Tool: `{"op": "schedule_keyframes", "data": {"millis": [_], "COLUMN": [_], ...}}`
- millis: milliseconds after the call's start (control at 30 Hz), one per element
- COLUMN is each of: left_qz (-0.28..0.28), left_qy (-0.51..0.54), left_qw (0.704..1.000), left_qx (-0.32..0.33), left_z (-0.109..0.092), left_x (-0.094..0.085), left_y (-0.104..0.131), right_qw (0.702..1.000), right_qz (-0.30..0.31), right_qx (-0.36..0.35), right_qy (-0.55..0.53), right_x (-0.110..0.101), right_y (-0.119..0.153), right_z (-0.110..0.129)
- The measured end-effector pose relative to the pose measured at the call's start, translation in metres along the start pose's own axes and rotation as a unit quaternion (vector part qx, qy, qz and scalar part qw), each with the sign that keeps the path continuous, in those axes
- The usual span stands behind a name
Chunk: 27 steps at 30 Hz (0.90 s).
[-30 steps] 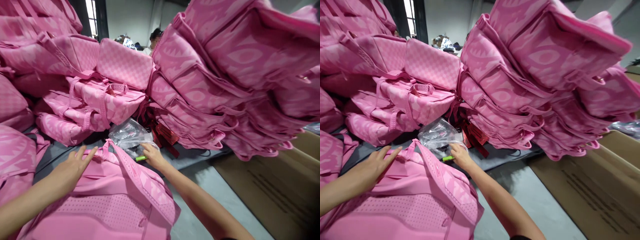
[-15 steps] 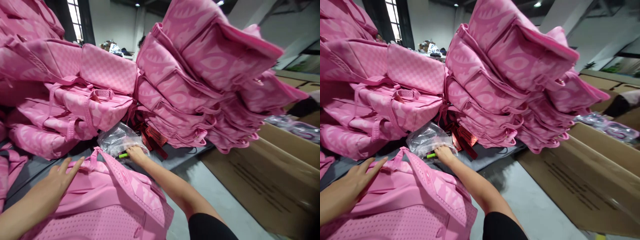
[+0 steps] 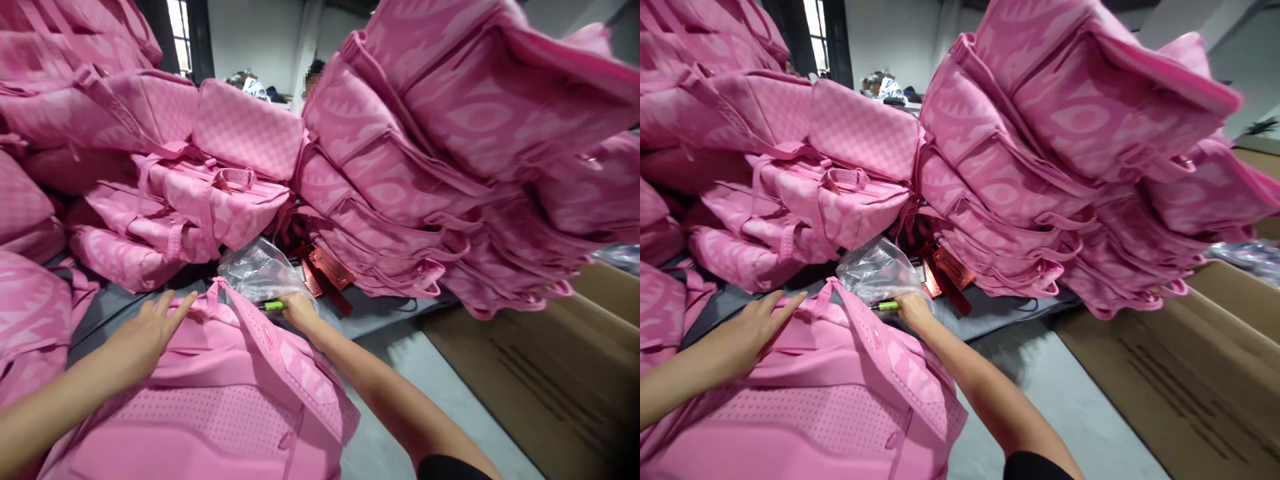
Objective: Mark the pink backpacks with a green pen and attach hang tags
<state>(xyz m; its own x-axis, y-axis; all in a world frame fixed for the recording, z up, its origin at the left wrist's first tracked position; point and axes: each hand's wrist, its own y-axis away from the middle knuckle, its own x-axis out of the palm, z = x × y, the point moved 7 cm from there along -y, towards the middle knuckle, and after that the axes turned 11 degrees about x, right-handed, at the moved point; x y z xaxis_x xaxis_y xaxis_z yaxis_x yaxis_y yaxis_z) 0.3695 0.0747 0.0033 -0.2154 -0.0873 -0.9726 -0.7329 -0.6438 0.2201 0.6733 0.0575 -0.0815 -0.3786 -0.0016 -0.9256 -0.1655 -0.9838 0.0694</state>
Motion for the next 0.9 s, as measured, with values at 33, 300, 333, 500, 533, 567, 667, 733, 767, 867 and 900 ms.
{"op": "schedule_keyframes", "data": {"millis": [33, 300, 333, 500, 533, 567, 667, 733, 767, 867, 900], "left_qz": [0.000, -0.126, -0.180, -0.327, -0.343, -0.371, -0.489, -0.527, -0.531, -0.522, -0.519], "left_qy": [0.000, 0.082, 0.109, 0.344, 0.350, 0.324, 0.121, -0.004, -0.040, -0.076, -0.073], "left_qw": [1.000, 0.989, 0.977, 0.876, 0.865, 0.859, 0.833, 0.811, 0.805, 0.803, 0.808], "left_qx": [-0.001, 0.008, 0.016, 0.087, 0.112, 0.142, 0.229, 0.255, 0.260, 0.278, 0.269], "left_z": [0.000, -0.009, -0.016, -0.059, -0.066, -0.071, -0.083, -0.088, -0.090, -0.095, -0.095], "left_x": [-0.002, -0.032, -0.042, -0.072, -0.076, -0.081, -0.093, -0.090, -0.088, -0.078, -0.074], "left_y": [0.000, 0.004, 0.007, 0.019, 0.023, 0.029, 0.059, 0.075, 0.080, 0.088, 0.089], "right_qw": [0.999, 0.915, 0.893, 0.866, 0.869, 0.869, 0.851, 0.823, 0.807, 0.790, 0.807], "right_qz": [-0.016, -0.158, -0.139, -0.025, -0.005, 0.015, 0.066, 0.125, 0.171, 0.257, 0.241], "right_qx": [0.001, 0.122, 0.126, 0.059, 0.034, 0.012, 0.015, 0.062, 0.081, 0.091, 0.081], "right_qy": [-0.036, -0.350, -0.409, -0.496, -0.494, -0.494, -0.520, -0.551, -0.559, -0.549, -0.532], "right_x": [-0.006, -0.075, -0.077, -0.073, -0.072, -0.071, -0.067, -0.057, -0.051, -0.039, -0.041], "right_y": [0.005, 0.067, 0.074, 0.095, 0.098, 0.101, 0.105, 0.106, 0.107, 0.108, 0.104], "right_z": [0.000, 0.002, 0.013, 0.089, 0.101, 0.112, 0.122, 0.124, 0.127, 0.140, 0.141]}}
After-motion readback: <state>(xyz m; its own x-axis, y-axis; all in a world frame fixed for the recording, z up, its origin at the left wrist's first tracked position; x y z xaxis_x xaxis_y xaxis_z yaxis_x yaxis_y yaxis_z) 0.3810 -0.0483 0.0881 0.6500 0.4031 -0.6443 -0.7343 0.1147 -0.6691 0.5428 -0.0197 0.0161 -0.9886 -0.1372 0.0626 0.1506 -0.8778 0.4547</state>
